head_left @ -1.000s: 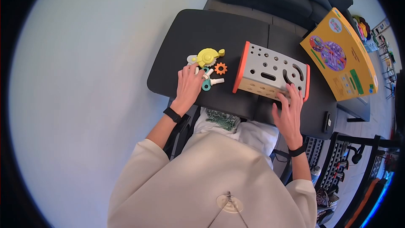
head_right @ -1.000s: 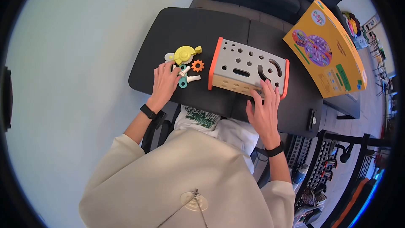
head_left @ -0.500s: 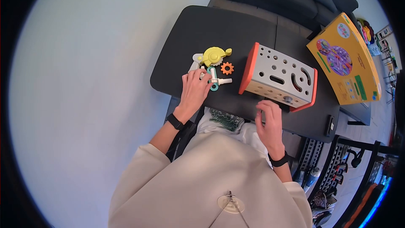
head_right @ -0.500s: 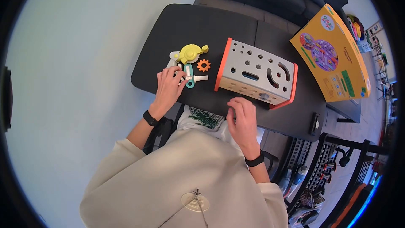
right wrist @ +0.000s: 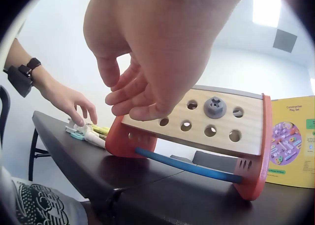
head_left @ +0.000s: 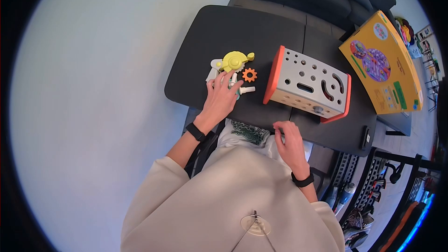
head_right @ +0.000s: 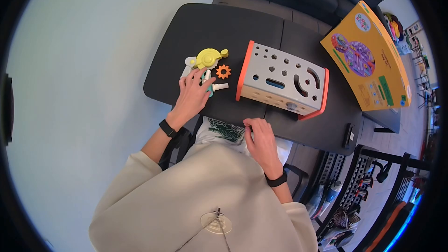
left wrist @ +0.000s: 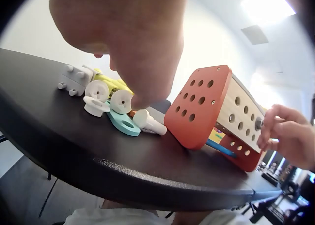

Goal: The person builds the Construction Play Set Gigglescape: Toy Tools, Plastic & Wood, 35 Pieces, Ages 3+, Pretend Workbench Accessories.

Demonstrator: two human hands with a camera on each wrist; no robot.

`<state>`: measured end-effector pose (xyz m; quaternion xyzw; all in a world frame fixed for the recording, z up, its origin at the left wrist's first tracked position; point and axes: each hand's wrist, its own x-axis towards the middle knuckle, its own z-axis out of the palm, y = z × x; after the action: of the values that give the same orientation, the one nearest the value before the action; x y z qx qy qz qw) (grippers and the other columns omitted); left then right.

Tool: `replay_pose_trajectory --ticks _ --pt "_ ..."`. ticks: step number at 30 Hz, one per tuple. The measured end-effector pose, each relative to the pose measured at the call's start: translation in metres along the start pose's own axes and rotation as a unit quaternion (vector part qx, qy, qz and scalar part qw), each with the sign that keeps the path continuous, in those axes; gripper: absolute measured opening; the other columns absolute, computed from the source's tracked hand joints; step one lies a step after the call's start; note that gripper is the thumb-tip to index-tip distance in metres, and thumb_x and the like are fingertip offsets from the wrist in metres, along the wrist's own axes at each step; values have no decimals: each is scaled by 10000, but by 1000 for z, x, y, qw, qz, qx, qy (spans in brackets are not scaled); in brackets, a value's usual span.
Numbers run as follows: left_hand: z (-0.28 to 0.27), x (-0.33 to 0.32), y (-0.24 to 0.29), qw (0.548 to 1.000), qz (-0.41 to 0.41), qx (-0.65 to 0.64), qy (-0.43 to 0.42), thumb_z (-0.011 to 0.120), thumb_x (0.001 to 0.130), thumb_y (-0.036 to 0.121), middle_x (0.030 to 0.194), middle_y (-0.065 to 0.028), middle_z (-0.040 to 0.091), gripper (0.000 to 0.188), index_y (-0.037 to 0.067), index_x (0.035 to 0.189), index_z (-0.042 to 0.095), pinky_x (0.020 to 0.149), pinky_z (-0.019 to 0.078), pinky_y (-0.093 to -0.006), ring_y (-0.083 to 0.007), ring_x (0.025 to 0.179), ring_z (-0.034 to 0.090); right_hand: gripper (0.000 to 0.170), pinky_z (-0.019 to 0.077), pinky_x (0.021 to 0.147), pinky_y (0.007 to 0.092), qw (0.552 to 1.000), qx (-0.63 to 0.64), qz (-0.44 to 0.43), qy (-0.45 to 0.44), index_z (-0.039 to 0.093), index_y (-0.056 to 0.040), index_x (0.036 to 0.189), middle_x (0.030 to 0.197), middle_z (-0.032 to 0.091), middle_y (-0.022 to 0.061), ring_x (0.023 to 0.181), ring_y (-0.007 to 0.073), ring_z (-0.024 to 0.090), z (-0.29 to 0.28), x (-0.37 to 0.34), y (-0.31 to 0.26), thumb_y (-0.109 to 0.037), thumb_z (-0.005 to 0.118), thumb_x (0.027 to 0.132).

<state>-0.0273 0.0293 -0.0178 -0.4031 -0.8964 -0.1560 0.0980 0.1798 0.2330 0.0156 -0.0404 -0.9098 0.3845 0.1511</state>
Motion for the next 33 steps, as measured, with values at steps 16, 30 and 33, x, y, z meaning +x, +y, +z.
replay_pose_trajectory --ticks 16,30,33 --pt "-11 -32 77 969 -77 -227 -65 828 881 274 1492 -52 559 212 103 993 774 1147 279 -506 -327 1421 405 512 524 801 422 998 -26 -23 -46 560 -70 1450 1040 662 111 923 301 642 28 3 0 -105 712 963" --pt "18 19 35 999 7 34 -3 695 938 147 1459 -148 544 422 18 1337 642 1081 335 -550 -364 1376 450 284 557 788 397 984 158 74 -23 658 -51 1317 1040 711 187 894 365 708 19 -11 8 -75 639 1035" --pt "36 27 32 994 34 94 34 690 911 137 1453 -154 540 432 4 1319 640 1081 338 -541 -351 1400 442 288 564 778 371 977 191 94 -31 649 -54 1335 1026 729 170 876 308 737 18 -14 9 -103 634 1051"
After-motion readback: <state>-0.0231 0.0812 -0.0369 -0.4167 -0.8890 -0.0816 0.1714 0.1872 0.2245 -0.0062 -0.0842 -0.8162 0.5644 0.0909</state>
